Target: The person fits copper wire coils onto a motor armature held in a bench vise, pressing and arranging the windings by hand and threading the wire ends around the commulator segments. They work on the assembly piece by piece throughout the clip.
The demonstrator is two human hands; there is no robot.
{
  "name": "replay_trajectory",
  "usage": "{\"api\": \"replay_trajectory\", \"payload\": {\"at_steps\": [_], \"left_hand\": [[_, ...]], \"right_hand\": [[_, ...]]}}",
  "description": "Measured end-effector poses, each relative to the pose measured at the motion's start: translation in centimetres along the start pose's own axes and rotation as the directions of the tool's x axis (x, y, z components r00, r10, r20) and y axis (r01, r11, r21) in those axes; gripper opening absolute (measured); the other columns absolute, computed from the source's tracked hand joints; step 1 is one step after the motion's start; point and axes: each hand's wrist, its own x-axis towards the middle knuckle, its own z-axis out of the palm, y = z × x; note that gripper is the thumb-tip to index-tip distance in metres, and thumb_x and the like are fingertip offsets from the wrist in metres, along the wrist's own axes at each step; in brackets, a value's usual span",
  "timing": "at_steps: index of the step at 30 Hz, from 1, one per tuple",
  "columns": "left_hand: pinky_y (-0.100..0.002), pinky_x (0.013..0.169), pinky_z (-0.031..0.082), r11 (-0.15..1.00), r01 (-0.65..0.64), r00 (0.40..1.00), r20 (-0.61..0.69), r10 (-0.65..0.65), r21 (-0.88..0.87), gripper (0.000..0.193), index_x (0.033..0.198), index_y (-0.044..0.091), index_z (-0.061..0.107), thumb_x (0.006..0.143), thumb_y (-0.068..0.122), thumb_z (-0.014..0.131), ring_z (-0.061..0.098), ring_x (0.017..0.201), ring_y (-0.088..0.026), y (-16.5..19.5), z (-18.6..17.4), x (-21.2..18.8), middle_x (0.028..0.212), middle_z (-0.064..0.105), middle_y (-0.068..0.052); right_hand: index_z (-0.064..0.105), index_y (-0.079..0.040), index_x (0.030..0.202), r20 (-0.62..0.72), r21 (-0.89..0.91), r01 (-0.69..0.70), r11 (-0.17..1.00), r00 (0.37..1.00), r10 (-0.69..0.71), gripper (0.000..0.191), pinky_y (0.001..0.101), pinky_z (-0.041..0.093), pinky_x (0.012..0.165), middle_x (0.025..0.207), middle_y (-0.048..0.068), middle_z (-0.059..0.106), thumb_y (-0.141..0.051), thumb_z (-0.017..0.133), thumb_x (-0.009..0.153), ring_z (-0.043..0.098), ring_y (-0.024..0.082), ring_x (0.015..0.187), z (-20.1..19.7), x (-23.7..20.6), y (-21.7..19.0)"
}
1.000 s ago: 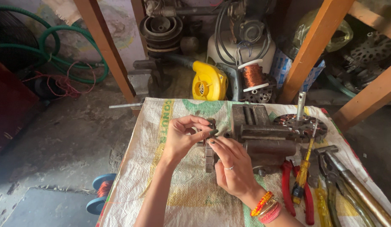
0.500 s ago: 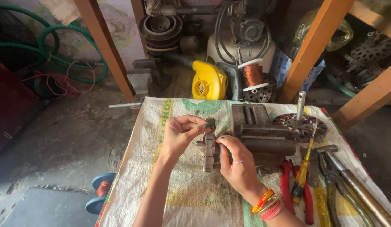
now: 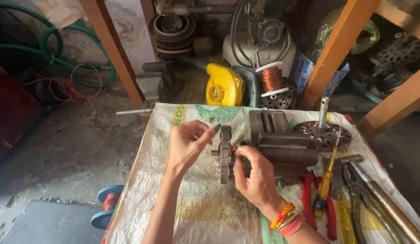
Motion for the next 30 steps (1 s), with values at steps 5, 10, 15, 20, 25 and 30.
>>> {"api": "replay_trajectory", "payload": {"at_steps": [5,10,15,20,25,30], "left_hand": [[-0.024,0.064,0.053,0.961,0.081,0.94,0.34,0.014,-0.264,0.018,0.087,0.004,0.076,0.091,0.022,0.073,0.067,0.069,-0.008,-1.5,0.8,0.3,0.077,0.075,-0.006],[-0.027,0.062,0.049,0.972,0.202,0.907,0.396,-0.141,-0.117,0.027,0.089,0.0,0.077,0.097,0.024,0.068,0.066,0.066,-0.011,-0.9,-0.2,-0.2,0.074,0.075,-0.007],[-0.03,0.061,0.058,0.939,0.328,0.666,0.73,-0.154,-0.102,0.022,0.097,0.007,0.076,0.091,0.027,0.07,0.071,0.062,-0.013,-0.9,-2.8,-0.6,0.072,0.077,-0.007],[-0.029,0.05,0.043,0.928,0.313,0.722,0.685,-0.093,-0.204,0.014,0.093,0.006,0.078,0.083,0.017,0.076,0.058,0.055,-0.011,-3.1,-3.5,-0.1,0.069,0.072,-0.004],[-0.025,0.053,0.033,0.942,0.333,0.83,0.489,-0.267,-0.051,0.012,0.081,0.008,0.076,0.086,0.018,0.074,0.046,0.056,-0.008,-5.6,-4.5,0.5,0.062,0.06,0.003],[-0.026,0.056,0.034,0.929,0.369,0.856,0.378,-0.353,0.033,0.01,0.083,0.01,0.079,0.084,0.019,0.075,0.049,0.059,-0.007,-6.7,-2.9,0.9,0.065,0.065,0.005]], "right_hand": [[0.051,0.001,0.123,0.019,-0.021,-0.1,0.995,0.995,0.1,0.045,0.0367,0.059,0.076,0.093,0.013,0.071,0.003,0.068,0.082,0.074,0.028,0.084,0.3,0.2,-0.9],[0.052,0.001,0.121,0.045,0.001,-0.144,0.99,0.989,0.143,0.043,0.0331,0.059,0.069,0.086,0.009,0.07,0.001,0.068,0.081,0.072,0.022,0.074,0.1,0.4,-1.0],[0.052,-0.002,0.117,0.006,0.058,-0.068,0.996,0.998,0.068,0.04,0.0332,0.059,0.071,0.089,0.01,0.068,0.002,0.069,0.081,0.071,0.022,0.076,-0.2,0.3,-0.6],[0.051,0.0,0.121,0.0,0.014,0.019,1.0,1.0,-0.019,0.041,0.0349,0.06,0.078,0.096,0.011,0.071,0.003,0.069,0.085,0.074,0.026,0.085,0.1,0.6,-0.8],[0.051,0.0,0.123,-0.007,0.027,0.074,0.997,0.997,-0.074,0.041,0.037,0.06,0.081,0.102,0.014,0.073,0.005,0.067,0.085,0.075,0.029,0.089,0.1,0.4,-0.9],[0.048,-0.002,0.123,-0.147,0.101,0.1,0.99,0.985,-0.085,0.036,0.036,0.063,0.084,0.111,0.016,0.073,0.008,0.06,0.09,0.077,0.03,0.095,-0.8,-0.1,0.3]]}}
